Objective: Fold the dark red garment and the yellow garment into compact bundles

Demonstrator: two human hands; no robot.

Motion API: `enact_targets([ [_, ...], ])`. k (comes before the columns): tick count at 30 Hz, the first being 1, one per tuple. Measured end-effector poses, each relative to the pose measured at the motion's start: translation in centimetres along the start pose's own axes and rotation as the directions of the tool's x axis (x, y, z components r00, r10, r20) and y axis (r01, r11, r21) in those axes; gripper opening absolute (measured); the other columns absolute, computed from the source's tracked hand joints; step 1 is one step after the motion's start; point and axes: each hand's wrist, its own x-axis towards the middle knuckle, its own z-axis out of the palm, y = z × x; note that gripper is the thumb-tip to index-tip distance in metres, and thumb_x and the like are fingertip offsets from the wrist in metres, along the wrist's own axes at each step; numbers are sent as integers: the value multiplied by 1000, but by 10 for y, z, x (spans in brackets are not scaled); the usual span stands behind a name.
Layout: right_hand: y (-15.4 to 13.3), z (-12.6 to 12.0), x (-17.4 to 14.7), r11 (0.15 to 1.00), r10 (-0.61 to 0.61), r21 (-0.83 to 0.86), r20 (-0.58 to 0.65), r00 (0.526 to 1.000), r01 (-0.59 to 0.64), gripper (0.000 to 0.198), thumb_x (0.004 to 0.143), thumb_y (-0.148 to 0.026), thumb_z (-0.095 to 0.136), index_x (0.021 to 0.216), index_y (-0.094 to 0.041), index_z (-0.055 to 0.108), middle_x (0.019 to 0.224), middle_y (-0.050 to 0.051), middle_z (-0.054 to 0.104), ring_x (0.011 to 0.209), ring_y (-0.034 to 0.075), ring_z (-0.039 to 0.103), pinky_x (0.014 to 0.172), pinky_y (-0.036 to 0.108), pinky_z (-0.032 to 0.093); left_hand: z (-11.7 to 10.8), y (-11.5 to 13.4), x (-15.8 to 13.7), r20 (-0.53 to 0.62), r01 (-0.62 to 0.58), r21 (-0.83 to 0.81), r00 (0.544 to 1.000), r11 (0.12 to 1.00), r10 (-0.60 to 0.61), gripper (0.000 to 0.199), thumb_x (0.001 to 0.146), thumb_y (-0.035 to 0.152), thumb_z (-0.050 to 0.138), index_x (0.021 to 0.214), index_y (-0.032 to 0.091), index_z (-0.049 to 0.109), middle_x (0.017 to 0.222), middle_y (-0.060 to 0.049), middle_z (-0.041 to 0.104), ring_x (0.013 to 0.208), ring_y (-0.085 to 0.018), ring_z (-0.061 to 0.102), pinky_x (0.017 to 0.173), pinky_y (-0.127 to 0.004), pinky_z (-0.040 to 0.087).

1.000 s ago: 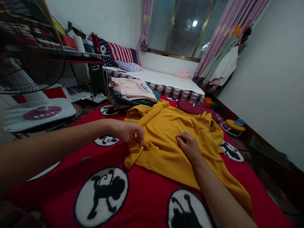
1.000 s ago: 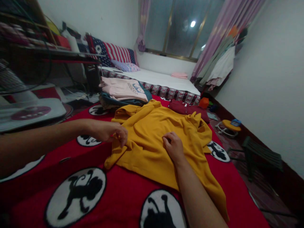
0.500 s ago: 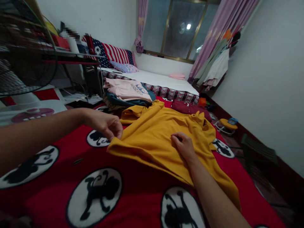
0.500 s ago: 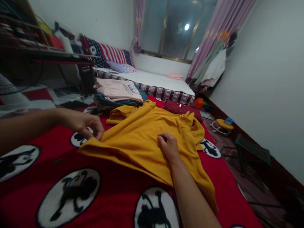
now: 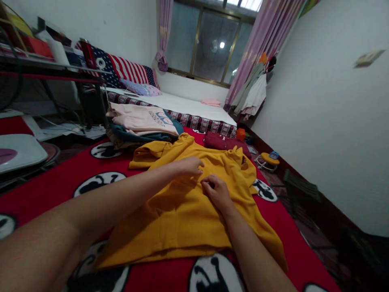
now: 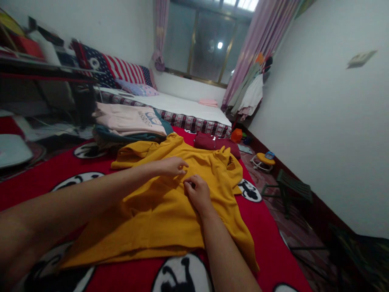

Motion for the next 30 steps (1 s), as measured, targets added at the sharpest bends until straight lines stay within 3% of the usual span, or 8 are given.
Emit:
enact_targets([
  [6, 1, 0, -1, 998, 48, 47, -40, 998, -46, 13, 81, -25, 56, 80, -19, 67, 84, 5, 69, 80, 19, 63, 77, 31, 48, 68, 0, 17, -229, 108, 21, 968, 994, -100, 49, 93, 44, 46, 137, 23, 52, 147, -13, 42, 137, -32, 36, 114, -48, 26],
  [11, 4, 1, 0, 963, 222, 174, -67, 973, -208, 14, 79, -25, 56, 85, -19, 67, 81, 4, 71, 74, 18, 66, 72, 30, 51, 77, 0, 16, -206, 96, 33, 975, 995, -87, 52, 95, 48, 39, 142, 26, 46, 154, -12, 33, 143, -34, 25, 116, -51, 18],
  [15, 16, -26, 34, 967, 255, 1, 20, 967, -255, 17, 74, -24, 62, 88, -18, 69, 85, 7, 70, 72, 20, 65, 69, 32, 51, 79, -1, 17, -231, 97, 38, 969, 995, -86, 53, 94, 46, 42, 142, 25, 46, 155, -14, 32, 143, -36, 26, 116, -52, 18],
  [18, 34, -58, 78, 915, 197, -296, -265, 944, -274, 23, 73, -26, 65, 94, -18, 69, 105, 13, 66, 95, 27, 62, 85, 39, 48, 81, 1, 17, -252, 93, 32, 964, 995, -82, 53, 93, 48, 42, 141, 25, 48, 154, -13, 34, 142, -36, 27, 116, -53, 19],
  [20, 50, -73, 104, 836, 159, -405, -467, 870, -370, 39, 74, -32, 66, 109, -17, 65, 123, 18, 56, 114, 34, 52, 93, 45, 42, 81, 2, 16, -254, 93, 27, 964, 995, -83, 53, 93, 47, 43, 140, 24, 48, 153, -13, 35, 142, -36, 27, 116, -54, 19],
  [23, 72, -78, 123, 719, 300, -407, -549, 780, -563, 71, 73, -43, 69, 135, -15, 49, 131, 24, 46, 118, 38, 49, 91, 47, 42, 80, 3, 15, -259, 81, 17, 963, 997, -74, 53, 92, 45, 45, 139, 22, 50, 153, -16, 34, 142, -38, 27, 116, -54, 19],
  [27, 87, -79, 120, 711, 323, -577, -238, 916, -401, 47, 78, -32, 65, 124, -25, 62, 110, 13, 57, 94, 29, 60, 80, 38, 45, 75, 4, 12, -249, -21, -3, 968, 1000, 19, 47, 92, 40, 47, 132, 19, 56, 151, -16, 37, 142, -37, 28, 117, -49, 22],
  [30, 93, -95, 115, 742, 81, -617, -304, 949, -261, 29, 81, -22, 56, 104, -25, 72, 106, 9, 57, 90, 24, 59, 77, 33, 44, 72, 5, 11, -207, -162, -13, 966, 987, 155, 48, 90, 44, 50, 132, 24, 57, 149, -11, 43, 143, -40, 22, 115, -52, 24],
])
